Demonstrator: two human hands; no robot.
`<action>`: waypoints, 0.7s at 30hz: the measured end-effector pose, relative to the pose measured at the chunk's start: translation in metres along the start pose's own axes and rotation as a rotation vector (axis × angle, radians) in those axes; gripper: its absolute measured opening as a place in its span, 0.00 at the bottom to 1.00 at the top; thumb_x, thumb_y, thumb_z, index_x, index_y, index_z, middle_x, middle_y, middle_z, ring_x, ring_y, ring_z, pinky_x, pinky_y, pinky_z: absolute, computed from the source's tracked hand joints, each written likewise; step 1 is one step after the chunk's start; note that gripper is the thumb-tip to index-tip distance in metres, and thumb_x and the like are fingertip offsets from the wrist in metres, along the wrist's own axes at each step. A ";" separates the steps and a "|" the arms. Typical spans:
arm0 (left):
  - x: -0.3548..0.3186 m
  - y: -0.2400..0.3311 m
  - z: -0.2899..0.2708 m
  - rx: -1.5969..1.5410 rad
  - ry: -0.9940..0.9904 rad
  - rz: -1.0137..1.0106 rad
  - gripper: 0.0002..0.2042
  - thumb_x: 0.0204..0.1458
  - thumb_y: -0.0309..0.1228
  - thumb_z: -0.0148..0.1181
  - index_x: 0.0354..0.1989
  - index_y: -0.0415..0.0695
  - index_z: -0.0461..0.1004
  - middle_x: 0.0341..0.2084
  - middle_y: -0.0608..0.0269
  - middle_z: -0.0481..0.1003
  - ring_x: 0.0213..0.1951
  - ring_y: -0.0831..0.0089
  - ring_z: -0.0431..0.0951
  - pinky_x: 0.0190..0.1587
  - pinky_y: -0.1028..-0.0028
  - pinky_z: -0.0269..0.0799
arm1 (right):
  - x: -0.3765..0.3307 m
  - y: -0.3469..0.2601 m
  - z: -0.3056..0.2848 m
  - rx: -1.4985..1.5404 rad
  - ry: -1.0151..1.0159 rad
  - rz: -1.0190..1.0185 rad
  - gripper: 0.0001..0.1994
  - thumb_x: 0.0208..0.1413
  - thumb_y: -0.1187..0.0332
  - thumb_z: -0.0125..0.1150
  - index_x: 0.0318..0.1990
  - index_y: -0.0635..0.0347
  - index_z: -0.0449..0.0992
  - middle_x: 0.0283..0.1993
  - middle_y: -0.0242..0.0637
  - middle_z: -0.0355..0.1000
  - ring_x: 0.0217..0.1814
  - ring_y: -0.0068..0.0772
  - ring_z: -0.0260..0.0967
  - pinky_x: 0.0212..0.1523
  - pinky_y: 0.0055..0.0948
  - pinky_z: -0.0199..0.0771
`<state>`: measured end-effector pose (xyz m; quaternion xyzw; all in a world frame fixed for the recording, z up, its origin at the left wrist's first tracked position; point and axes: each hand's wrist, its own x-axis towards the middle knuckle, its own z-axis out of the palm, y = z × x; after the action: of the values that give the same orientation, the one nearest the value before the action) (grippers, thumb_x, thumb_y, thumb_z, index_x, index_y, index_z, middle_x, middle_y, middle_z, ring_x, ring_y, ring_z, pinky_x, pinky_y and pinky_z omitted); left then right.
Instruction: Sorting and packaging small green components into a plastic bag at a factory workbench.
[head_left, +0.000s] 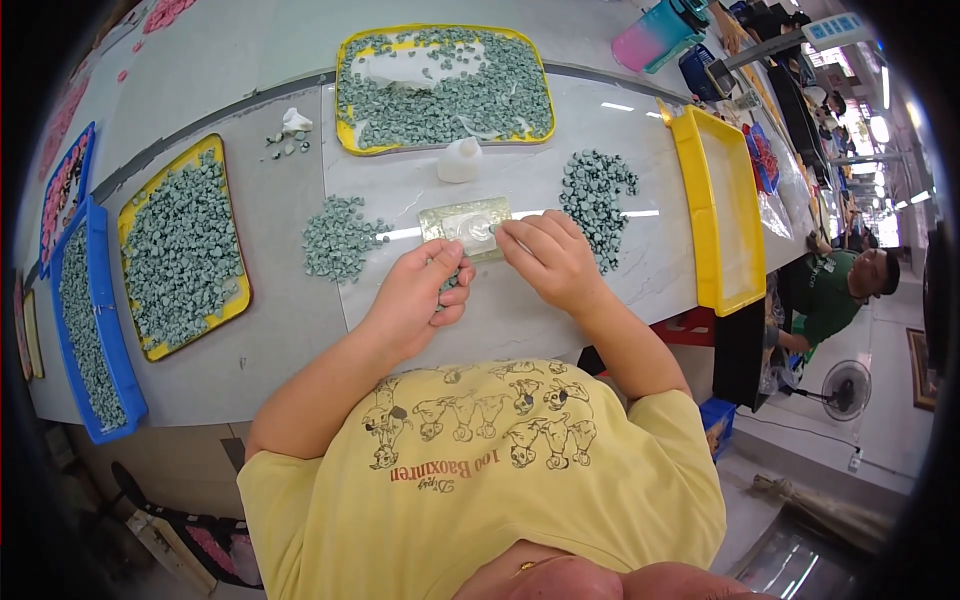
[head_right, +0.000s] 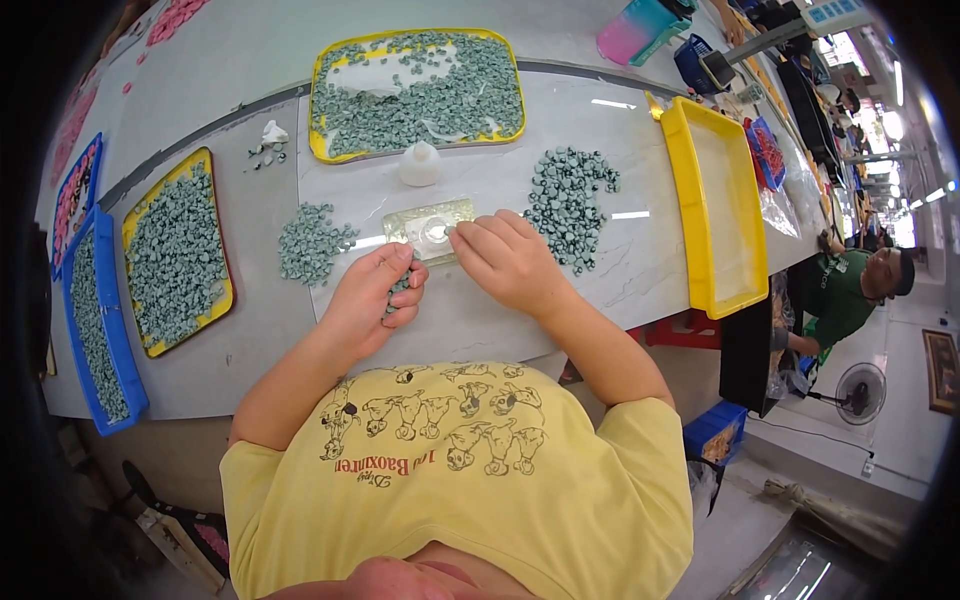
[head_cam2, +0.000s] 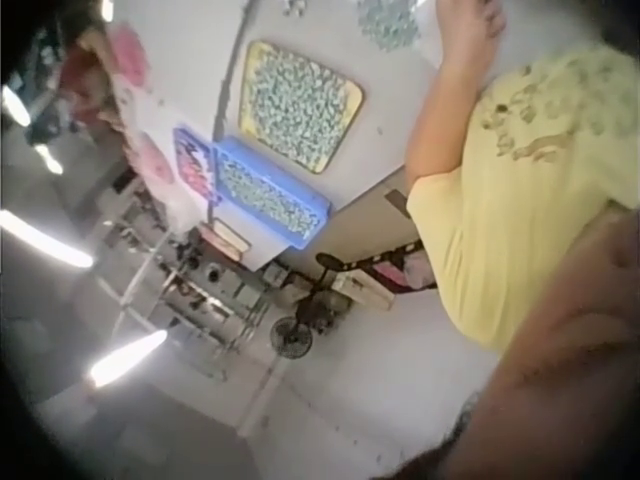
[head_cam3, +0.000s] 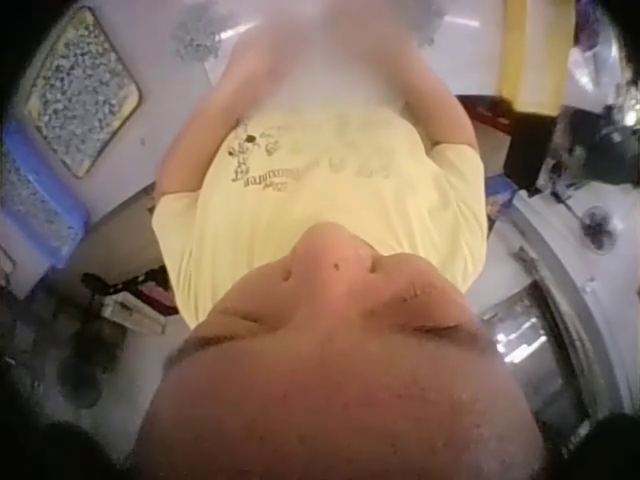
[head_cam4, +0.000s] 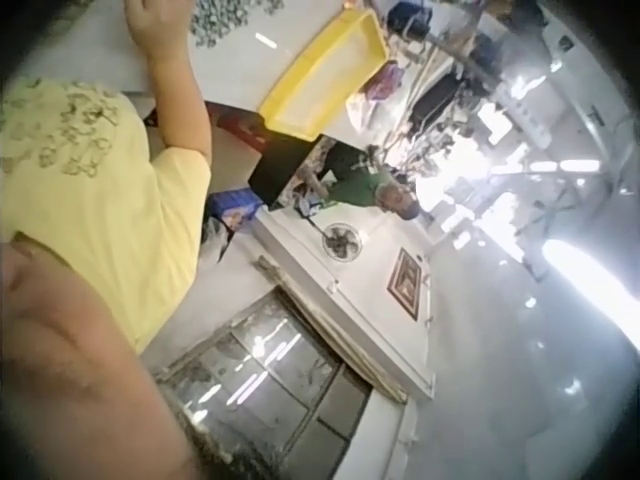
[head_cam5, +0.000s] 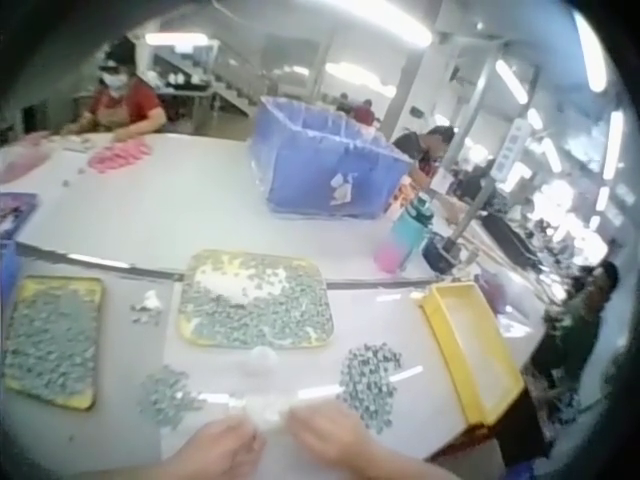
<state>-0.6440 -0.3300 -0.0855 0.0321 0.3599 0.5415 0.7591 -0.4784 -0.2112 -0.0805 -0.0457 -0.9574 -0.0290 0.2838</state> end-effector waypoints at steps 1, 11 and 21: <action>0.000 0.000 0.000 0.000 0.001 -0.001 0.08 0.59 0.34 0.45 0.34 0.41 0.61 0.25 0.66 0.62 0.19 0.84 0.55 0.16 0.84 0.49 | 0.000 0.000 0.000 -0.004 -0.013 -0.009 0.13 0.36 0.75 0.57 0.34 0.67 0.73 0.35 0.38 0.70 0.32 0.32 0.68 0.31 0.29 0.67; -0.002 -0.002 0.000 0.012 0.005 0.028 0.08 0.59 0.33 0.45 0.33 0.41 0.61 0.25 0.66 0.63 0.19 0.84 0.55 0.15 0.85 0.48 | 0.000 -0.003 0.000 0.012 -0.030 -0.033 0.13 0.36 0.75 0.56 0.33 0.69 0.74 0.36 0.39 0.70 0.34 0.33 0.69 0.32 0.29 0.68; -0.004 -0.002 -0.004 0.024 -0.009 0.034 0.08 0.59 0.33 0.45 0.31 0.43 0.61 0.26 0.67 0.63 0.19 0.85 0.55 0.16 0.86 0.49 | 0.004 -0.007 0.000 0.051 -0.001 0.022 0.12 0.35 0.76 0.59 0.33 0.67 0.74 0.36 0.38 0.71 0.34 0.33 0.69 0.33 0.29 0.68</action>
<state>-0.6453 -0.3355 -0.0875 0.0494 0.3624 0.5497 0.7510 -0.4822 -0.2180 -0.0790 -0.0488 -0.9573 -0.0014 0.2848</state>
